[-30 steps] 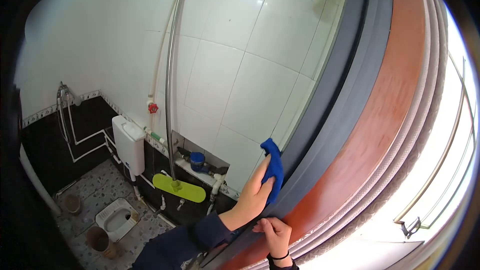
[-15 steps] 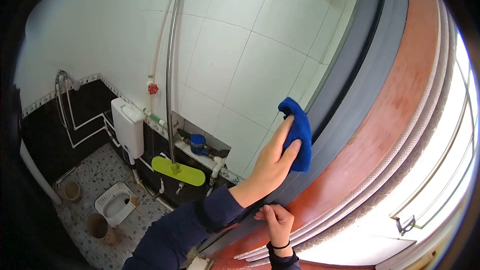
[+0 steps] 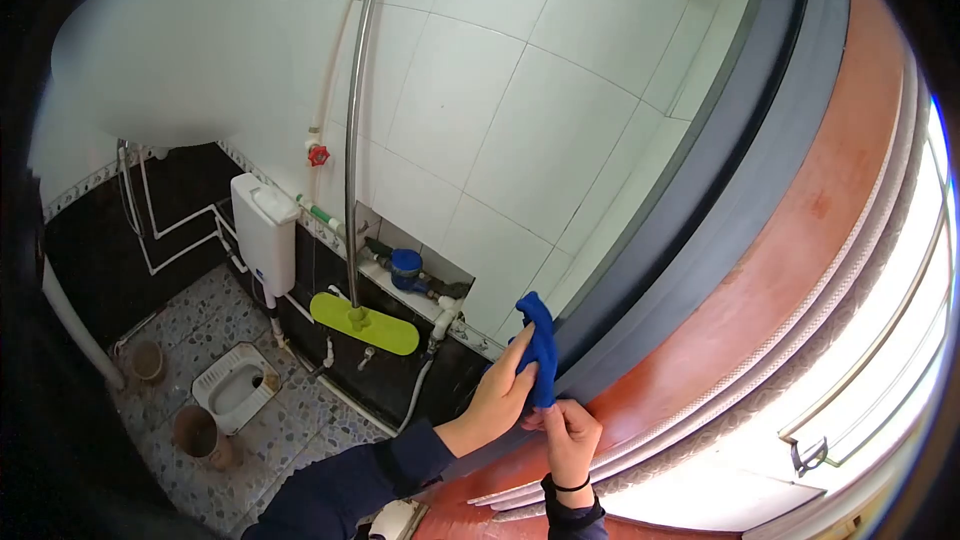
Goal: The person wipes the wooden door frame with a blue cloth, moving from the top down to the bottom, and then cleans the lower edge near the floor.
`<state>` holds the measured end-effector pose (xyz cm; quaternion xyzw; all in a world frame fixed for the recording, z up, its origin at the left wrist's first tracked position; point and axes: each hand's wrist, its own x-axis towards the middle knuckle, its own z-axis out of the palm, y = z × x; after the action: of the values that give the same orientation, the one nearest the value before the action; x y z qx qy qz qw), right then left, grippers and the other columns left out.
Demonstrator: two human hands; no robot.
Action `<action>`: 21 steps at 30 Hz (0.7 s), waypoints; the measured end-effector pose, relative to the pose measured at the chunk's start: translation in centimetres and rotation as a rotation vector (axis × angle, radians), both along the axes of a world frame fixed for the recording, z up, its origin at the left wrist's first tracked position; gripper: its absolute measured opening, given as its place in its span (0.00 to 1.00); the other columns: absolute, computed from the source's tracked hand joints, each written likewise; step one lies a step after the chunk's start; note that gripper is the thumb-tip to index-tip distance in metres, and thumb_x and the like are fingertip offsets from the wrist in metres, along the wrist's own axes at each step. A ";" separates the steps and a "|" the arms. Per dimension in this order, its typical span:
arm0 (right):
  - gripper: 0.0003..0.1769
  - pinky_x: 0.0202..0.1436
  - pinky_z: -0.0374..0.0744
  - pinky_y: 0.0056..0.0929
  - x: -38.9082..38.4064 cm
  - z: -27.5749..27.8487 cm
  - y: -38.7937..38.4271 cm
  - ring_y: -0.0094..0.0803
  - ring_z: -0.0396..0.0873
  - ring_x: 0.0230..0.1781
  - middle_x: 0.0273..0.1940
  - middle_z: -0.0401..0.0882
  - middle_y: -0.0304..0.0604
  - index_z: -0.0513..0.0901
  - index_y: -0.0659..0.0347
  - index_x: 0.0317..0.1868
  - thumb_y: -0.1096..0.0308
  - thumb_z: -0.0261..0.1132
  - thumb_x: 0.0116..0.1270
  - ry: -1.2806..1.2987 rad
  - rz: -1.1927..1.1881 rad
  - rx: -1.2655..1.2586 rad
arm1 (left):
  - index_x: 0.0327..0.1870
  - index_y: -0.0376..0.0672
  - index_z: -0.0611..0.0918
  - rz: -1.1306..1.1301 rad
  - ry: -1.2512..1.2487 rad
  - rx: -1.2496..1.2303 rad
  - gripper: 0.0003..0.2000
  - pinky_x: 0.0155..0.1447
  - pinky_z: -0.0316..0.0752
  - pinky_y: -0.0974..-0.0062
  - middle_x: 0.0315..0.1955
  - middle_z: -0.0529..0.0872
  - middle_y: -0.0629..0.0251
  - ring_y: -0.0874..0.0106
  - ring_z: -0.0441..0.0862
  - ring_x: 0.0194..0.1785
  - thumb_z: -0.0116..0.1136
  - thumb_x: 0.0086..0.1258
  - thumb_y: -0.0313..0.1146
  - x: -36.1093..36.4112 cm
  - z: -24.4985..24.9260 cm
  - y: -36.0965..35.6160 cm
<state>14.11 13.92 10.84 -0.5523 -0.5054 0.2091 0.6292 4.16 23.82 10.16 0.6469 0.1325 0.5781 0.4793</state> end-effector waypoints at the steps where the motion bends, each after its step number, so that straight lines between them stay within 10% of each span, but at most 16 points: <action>1: 0.11 0.36 0.84 0.27 0.0 0.1 0.0 0.31 0.84 0.29 0.29 0.83 0.47 0.81 0.73 0.35 0.72 0.59 0.73 -0.008 -0.004 -0.006 | 0.73 0.38 0.61 0.004 0.007 -0.006 0.26 0.70 0.64 0.66 0.69 0.66 0.48 0.53 0.66 0.71 0.48 0.75 0.29 0.2 -1.0 0.0; 11: 0.11 0.36 0.84 0.26 -0.1 0.2 -0.1 0.30 0.83 0.29 0.28 0.82 0.45 0.81 0.73 0.35 0.72 0.59 0.73 -0.051 -0.006 -0.002 | 0.71 0.34 0.62 0.006 -0.040 -0.066 0.25 0.72 0.60 0.64 0.68 0.67 0.46 0.52 0.65 0.71 0.47 0.75 0.29 0.3 -2.4 -0.7; 21: 0.11 0.36 0.84 0.27 -0.1 0.2 0.0 0.29 0.83 0.28 0.28 0.83 0.45 0.80 0.73 0.34 0.73 0.59 0.73 -0.049 0.004 0.037 | 0.71 0.32 0.61 0.040 -0.164 0.130 0.28 0.71 0.60 0.63 0.67 0.67 0.44 0.53 0.66 0.70 0.49 0.76 0.37 0.7 7.6 -0.2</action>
<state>13.98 13.87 11.06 -0.5447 -0.5255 0.1872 0.6262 4.85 23.66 17.73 0.6244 0.0680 0.6459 0.4338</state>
